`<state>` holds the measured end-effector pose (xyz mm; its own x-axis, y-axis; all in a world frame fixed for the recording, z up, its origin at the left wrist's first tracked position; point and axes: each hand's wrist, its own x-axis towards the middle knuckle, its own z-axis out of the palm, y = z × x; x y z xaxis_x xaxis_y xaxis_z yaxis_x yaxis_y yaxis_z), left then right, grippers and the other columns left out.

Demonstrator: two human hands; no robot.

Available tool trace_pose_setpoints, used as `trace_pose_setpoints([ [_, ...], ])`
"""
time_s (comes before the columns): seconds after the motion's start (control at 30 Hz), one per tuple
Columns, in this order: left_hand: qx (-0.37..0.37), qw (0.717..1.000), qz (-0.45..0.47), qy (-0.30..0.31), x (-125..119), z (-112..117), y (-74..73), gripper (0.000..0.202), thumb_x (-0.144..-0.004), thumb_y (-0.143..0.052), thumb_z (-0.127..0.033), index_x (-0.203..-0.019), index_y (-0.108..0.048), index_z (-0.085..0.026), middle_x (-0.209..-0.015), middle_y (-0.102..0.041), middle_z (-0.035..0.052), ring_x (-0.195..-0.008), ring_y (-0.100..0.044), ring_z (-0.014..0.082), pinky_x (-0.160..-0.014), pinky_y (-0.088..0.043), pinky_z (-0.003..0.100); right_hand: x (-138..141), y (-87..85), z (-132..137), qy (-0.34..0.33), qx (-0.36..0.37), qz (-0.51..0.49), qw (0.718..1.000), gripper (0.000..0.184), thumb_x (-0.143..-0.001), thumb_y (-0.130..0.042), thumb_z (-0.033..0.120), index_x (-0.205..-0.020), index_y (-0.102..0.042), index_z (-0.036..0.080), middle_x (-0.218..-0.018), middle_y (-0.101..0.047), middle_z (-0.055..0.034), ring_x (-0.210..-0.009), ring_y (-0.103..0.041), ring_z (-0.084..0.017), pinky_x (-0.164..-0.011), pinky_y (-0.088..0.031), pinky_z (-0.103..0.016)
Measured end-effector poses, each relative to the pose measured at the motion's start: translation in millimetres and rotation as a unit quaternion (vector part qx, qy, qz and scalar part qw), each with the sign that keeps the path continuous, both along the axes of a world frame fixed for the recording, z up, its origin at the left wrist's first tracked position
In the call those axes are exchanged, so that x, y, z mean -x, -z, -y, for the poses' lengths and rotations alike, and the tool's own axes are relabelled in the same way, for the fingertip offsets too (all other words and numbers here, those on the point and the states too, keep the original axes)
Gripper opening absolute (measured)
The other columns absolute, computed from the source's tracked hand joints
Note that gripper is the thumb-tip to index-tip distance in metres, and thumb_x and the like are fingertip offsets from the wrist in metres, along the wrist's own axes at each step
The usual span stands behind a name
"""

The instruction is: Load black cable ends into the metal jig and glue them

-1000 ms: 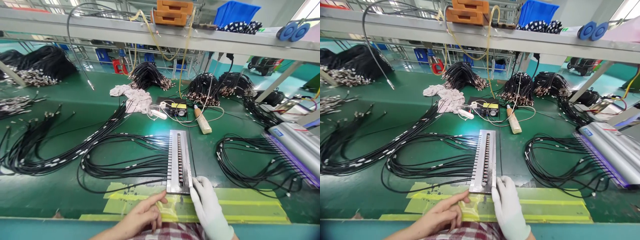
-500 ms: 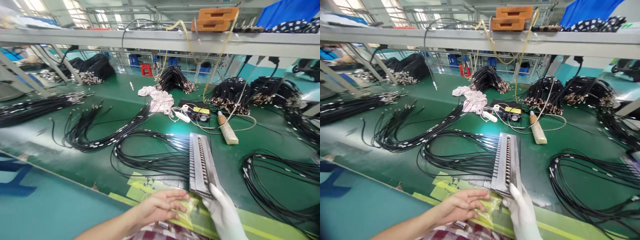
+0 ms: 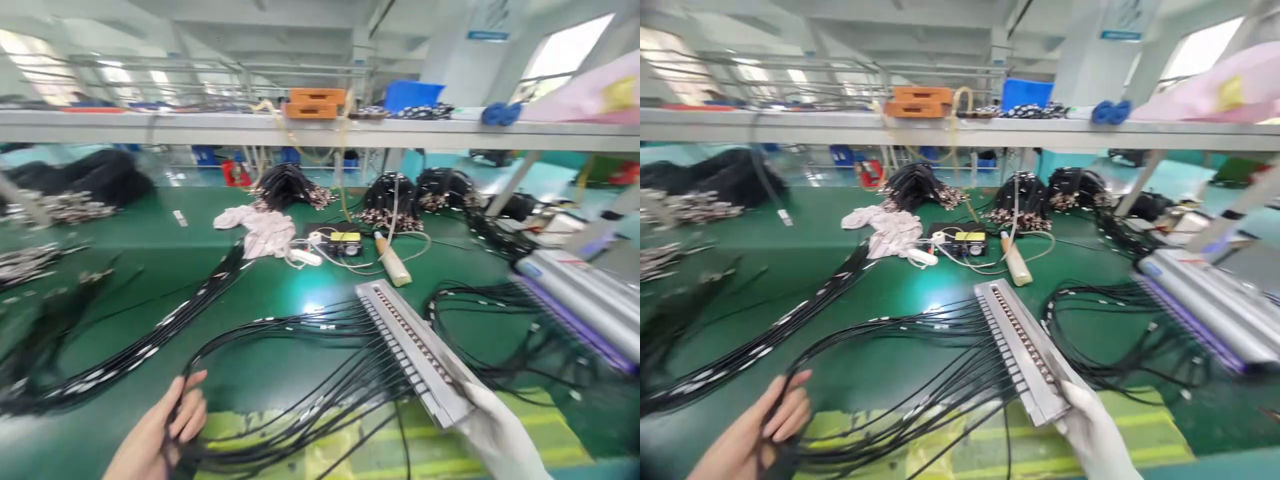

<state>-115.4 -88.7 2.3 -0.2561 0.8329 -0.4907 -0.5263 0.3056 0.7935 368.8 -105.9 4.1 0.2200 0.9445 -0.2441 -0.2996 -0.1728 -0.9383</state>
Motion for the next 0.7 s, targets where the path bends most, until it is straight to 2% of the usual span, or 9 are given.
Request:
trace_pose_setpoints([
  [0.1, -0.002, 0.991, -0.043, 0.126, -25.3, -11.9, -8.3, 0.050, -0.075, -0.068, -0.065, -0.092, -0.066, -0.018, -0.044, -0.036, -0.0073, -0.043, -0.039, 0.0116, -0.044, -0.038, 0.026, -40.9, -10.4, 29.7, 0.080, 0.006, -0.005, 0.997, 0.046, -0.073, -0.067, 0.043, -0.115, -0.072, 0.027, -0.108, -0.075, -0.0121, -0.095, -0.073, -0.038, -0.076, -0.062, -0.055],
  [0.2, -0.042, 0.968, -0.024, 0.248, -79.1, -35.6, -27.2, 0.050, -0.081, -0.062, -0.066, -0.093, -0.066, -0.017, -0.052, -0.050, -0.0025, -0.058, -0.055, 0.0188, -0.056, -0.046, 0.032, -90.2, -28.6, 32.5, 0.164, -0.030, 0.012, 0.986, 0.042, -0.076, -0.063, 0.042, -0.115, -0.071, 0.028, -0.114, -0.073, -0.0126, -0.098, -0.072, -0.035, -0.074, -0.062, -0.050],
  [0.33, -0.121, 0.918, 0.043, 0.375, -181.4, -96.0, -62.5, 0.039, -0.085, -0.067, -0.051, -0.096, -0.065, -0.013, -0.072, -0.066, 0.0047, -0.079, -0.066, 0.0237, -0.072, -0.050, 0.033, -156.5, -47.5, -7.6, 0.218, -0.048, -0.003, 0.975, 0.029, -0.077, -0.062, 0.036, -0.102, -0.071, 0.023, -0.093, -0.076, -0.0101, -0.072, -0.072, -0.026, -0.052, -0.057, -0.035],
  [0.43, -0.148, 0.899, 0.104, 0.400, -247.8, -154.8, -84.5, 0.023, -0.089, -0.065, -0.032, -0.100, -0.065, -0.011, -0.082, -0.071, 0.0073, -0.085, -0.069, 0.0229, -0.078, -0.052, 0.033, -197.6, -51.8, -51.6, 0.232, -0.032, 0.008, 0.972, 0.014, -0.081, -0.057, 0.030, -0.086, -0.065, 0.020, -0.073, -0.072, -0.0070, -0.052, -0.063, -0.017, -0.039, -0.045, -0.025],
  [0.5, -0.152, 0.886, 0.137, 0.416, -275.9, -189.9, -91.2, 0.019, -0.091, -0.059, -0.024, -0.101, -0.066, -0.010, -0.094, -0.073, 0.0105, -0.093, -0.069, 0.0213, -0.089, -0.051, 0.034, -217.6, -50.3, -83.1, 0.242, -0.031, 0.015, 0.970, 0.014, -0.086, -0.052, 0.027, -0.085, -0.063, 0.018, -0.068, -0.070, -0.0059, -0.046, -0.058, -0.015, -0.036, -0.039, -0.023],
  [0.57, -0.156, 0.872, 0.138, 0.442, -288.6, -215.8, -86.7, 0.021, -0.092, -0.056, -0.023, -0.104, -0.067, -0.010, -0.107, -0.072, 0.0130, -0.103, -0.067, 0.0212, -0.097, -0.049, 0.036, -231.5, -46.1, -115.9, 0.245, -0.032, 0.024, 0.969, 0.019, -0.091, -0.048, 0.026, -0.088, -0.064, 0.017, -0.073, -0.071, -0.0061, -0.049, -0.059, -0.014, -0.038, -0.040, -0.022],
  [0.6, -0.158, 0.872, 0.113, 0.449, -289.4, -224.5, -79.1, 0.022, -0.092, -0.056, -0.026, -0.106, -0.067, -0.012, -0.112, -0.070, 0.0132, -0.107, -0.066, 0.0216, -0.099, -0.048, 0.037, -236.6, -43.1, -132.6, 0.245, -0.033, 0.031, 0.968, 0.021, -0.093, -0.046, 0.026, -0.092, -0.065, 0.017, -0.078, -0.072, -0.0066, -0.056, -0.063, -0.015, -0.041, -0.044, -0.023],
  [0.67, -0.169, 0.885, 0.003, 0.433, -281.3, -233.8, -52.4, 0.029, -0.088, -0.063, -0.035, -0.110, -0.065, -0.016, -0.114, -0.070, 0.0115, -0.107, -0.065, 0.0227, -0.096, -0.049, 0.038, -243.7, -35.7, -164.9, 0.249, -0.031, 0.049, 0.967, 0.026, -0.099, -0.044, 0.031, -0.100, -0.065, 0.016, -0.090, -0.072, -0.0068, -0.069, -0.067, -0.016, -0.053, -0.053, -0.025],
  [0.7, -0.178, 0.891, -0.090, 0.407, -273.4, -235.0, -34.3, 0.037, -0.085, -0.067, -0.042, -0.114, -0.064, -0.019, -0.112, -0.070, 0.0097, -0.103, -0.066, 0.0228, -0.092, -0.051, 0.037, -246.1, -31.3, -179.7, 0.254, -0.025, 0.061, 0.965, 0.027, -0.100, -0.045, 0.034, -0.104, -0.064, 0.016, -0.095, -0.072, -0.0067, -0.075, -0.068, -0.016, -0.060, -0.056, -0.027],
])
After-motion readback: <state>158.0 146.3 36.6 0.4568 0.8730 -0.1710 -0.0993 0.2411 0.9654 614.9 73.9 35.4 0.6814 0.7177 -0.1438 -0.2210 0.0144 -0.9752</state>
